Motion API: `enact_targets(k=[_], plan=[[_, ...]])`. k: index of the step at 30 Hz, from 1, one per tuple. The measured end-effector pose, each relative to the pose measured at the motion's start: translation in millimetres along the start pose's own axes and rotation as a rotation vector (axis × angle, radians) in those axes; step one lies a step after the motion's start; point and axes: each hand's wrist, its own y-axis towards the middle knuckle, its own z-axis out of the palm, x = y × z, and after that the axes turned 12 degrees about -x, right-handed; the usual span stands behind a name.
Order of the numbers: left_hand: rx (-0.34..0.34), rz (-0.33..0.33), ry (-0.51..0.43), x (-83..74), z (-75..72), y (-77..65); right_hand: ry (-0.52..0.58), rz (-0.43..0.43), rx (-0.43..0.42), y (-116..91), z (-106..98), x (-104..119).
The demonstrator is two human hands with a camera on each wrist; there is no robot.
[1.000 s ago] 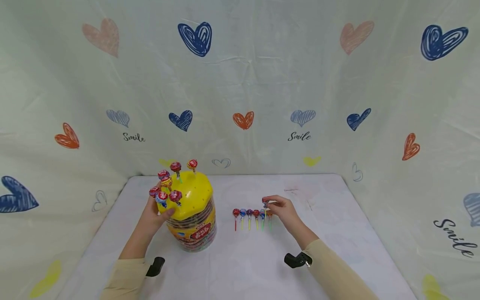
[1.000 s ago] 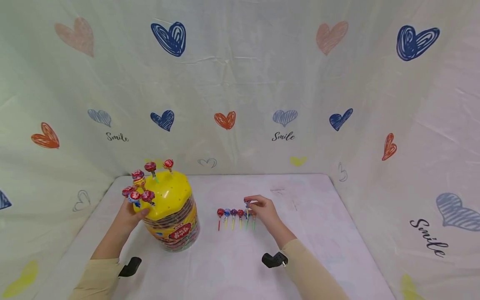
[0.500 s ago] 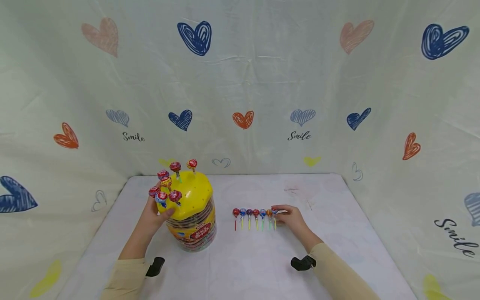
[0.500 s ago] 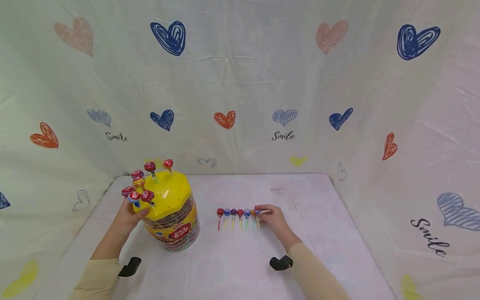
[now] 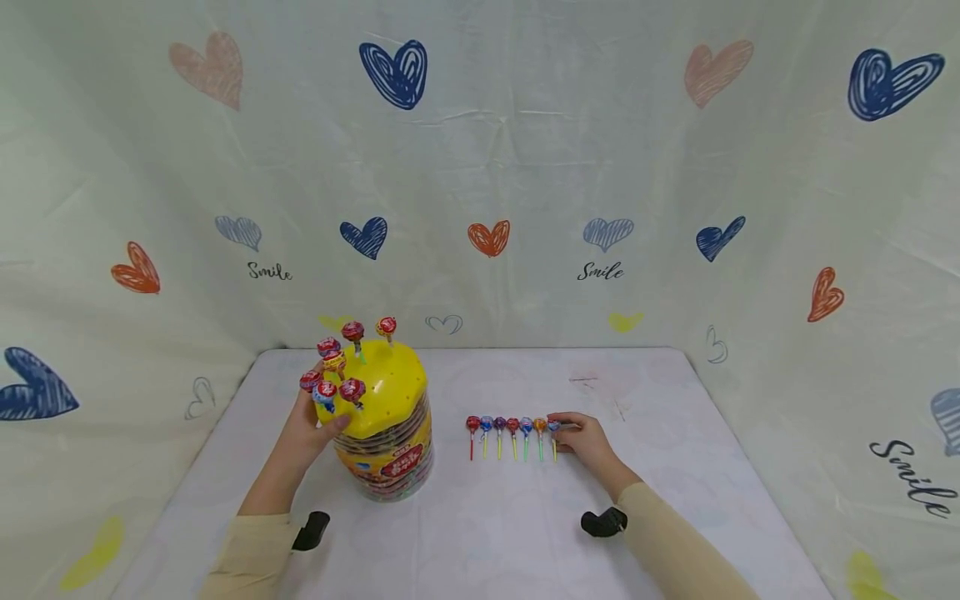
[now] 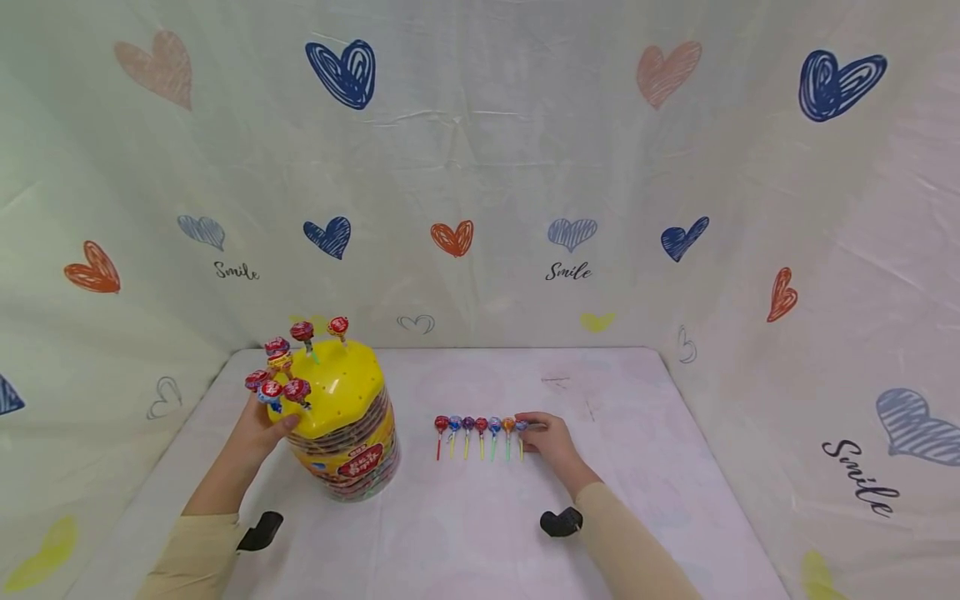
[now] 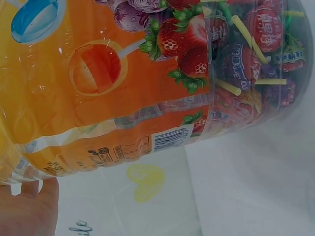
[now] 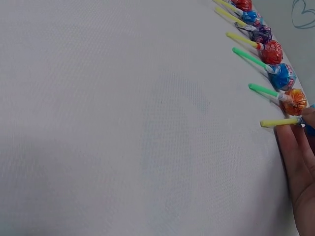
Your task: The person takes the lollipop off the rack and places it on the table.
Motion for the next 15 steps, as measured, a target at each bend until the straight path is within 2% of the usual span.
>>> enact_targets(k=[6,15], plan=[[0.0,-0.001,-0.001,-0.3,-0.3,-0.5,-0.017,0.007,0.018,3.2,0.3,-1.6],[0.004,-0.003,-0.006,-0.2,-1.9,-0.1,-0.102,0.004,0.04,4.6,1.0,-0.2]])
